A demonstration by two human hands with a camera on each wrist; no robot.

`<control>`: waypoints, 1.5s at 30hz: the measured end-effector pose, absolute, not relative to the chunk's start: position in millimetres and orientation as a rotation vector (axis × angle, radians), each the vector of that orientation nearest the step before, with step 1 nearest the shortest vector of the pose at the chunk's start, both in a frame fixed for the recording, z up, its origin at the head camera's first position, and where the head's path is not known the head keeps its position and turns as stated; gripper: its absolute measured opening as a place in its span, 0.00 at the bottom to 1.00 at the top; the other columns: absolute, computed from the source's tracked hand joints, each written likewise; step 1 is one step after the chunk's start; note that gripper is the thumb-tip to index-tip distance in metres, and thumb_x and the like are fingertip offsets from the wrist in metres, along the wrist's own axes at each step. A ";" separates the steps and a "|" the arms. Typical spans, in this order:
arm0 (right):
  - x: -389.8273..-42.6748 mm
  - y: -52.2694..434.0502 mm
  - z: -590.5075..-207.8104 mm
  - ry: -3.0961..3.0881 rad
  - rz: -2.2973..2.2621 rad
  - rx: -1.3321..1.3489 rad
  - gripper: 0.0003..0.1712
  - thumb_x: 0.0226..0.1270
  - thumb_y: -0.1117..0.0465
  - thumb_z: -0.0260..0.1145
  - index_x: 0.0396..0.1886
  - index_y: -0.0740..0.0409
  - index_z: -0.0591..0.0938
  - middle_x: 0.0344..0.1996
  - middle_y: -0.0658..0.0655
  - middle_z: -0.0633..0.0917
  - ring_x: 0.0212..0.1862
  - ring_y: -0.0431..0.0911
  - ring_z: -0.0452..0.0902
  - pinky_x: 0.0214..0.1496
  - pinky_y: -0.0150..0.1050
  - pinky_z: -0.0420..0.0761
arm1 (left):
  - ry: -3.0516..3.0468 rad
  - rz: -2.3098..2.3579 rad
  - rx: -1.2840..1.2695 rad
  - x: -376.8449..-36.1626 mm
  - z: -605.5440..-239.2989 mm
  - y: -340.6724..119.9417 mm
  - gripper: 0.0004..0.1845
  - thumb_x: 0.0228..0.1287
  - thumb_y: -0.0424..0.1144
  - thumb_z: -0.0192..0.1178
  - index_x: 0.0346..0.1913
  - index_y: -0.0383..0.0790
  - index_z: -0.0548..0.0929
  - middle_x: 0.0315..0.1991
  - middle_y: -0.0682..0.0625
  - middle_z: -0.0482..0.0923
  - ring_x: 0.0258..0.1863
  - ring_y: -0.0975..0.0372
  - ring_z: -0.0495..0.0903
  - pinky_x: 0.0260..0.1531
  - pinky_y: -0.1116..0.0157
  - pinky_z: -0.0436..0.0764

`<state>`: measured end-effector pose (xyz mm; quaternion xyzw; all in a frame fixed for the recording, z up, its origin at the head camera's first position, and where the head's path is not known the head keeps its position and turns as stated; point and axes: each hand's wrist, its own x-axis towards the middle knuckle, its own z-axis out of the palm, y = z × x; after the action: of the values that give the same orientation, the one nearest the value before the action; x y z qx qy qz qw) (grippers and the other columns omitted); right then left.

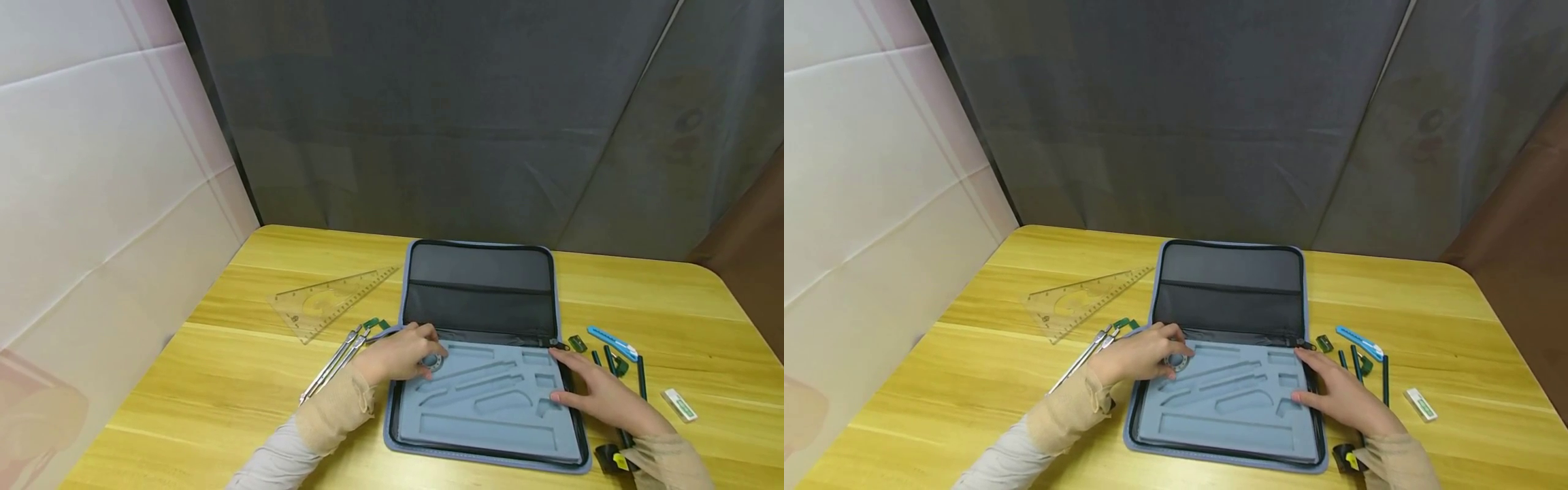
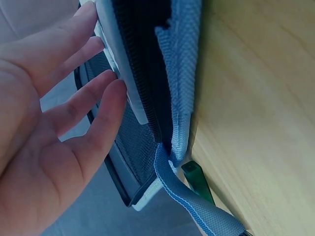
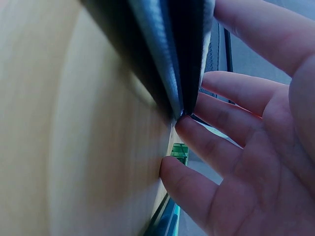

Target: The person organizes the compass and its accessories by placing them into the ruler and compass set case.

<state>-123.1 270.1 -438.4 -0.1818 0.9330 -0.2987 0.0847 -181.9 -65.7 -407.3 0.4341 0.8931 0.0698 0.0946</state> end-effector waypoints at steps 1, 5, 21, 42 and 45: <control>-123.4 270.0 -438.4 2.782 -0.891 -0.543 0.41 0.56 0.49 0.65 0.63 0.67 0.64 0.59 0.74 0.65 0.59 0.69 0.60 0.50 0.62 0.66 | 2.648 0.207 1.284 -181.7 -407.7 -66.0 0.21 0.55 0.44 0.63 0.53 0.48 0.79 0.51 0.48 0.71 0.45 0.57 0.70 0.43 0.69 0.72; -124.2 269.4 -437.7 2.776 -0.887 -0.542 0.41 0.57 0.48 0.65 0.63 0.67 0.64 0.60 0.74 0.65 0.59 0.69 0.59 0.51 0.62 0.66 | 2.654 0.236 1.295 -181.5 -409.3 -67.7 0.19 0.56 0.43 0.63 0.53 0.47 0.79 0.51 0.48 0.71 0.45 0.58 0.70 0.41 0.69 0.73; -125.0 270.4 -435.7 2.767 -0.891 -0.532 0.41 0.58 0.46 0.63 0.63 0.67 0.64 0.61 0.73 0.64 0.60 0.70 0.57 0.52 0.64 0.64 | 2.766 0.327 1.327 -186.7 -406.3 -86.8 0.14 0.57 0.39 0.62 0.48 0.44 0.81 0.46 0.47 0.73 0.45 0.57 0.71 0.43 0.65 0.74; -122.8 271.5 -438.2 2.759 -0.908 -0.506 0.41 0.57 0.45 0.63 0.64 0.66 0.64 0.61 0.73 0.63 0.60 0.70 0.57 0.51 0.64 0.64 | 2.915 0.496 0.959 -193.8 -394.9 -143.4 0.18 0.55 0.30 0.61 0.49 0.27 0.76 0.41 0.40 0.73 0.38 0.55 0.75 0.40 0.60 0.76; -123.0 271.6 -438.7 2.755 -0.908 -0.500 0.42 0.57 0.45 0.63 0.64 0.66 0.64 0.61 0.73 0.63 0.60 0.70 0.56 0.51 0.64 0.64 | 2.910 0.462 0.886 -194.4 -395.0 -150.2 0.19 0.54 0.30 0.60 0.50 0.27 0.75 0.42 0.40 0.73 0.37 0.55 0.74 0.39 0.60 0.76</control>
<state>-123.0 271.6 -438.7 -0.1692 0.9314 -0.3069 0.0987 -194.4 -150.2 -395.0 0.2879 0.9452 0.1502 0.0324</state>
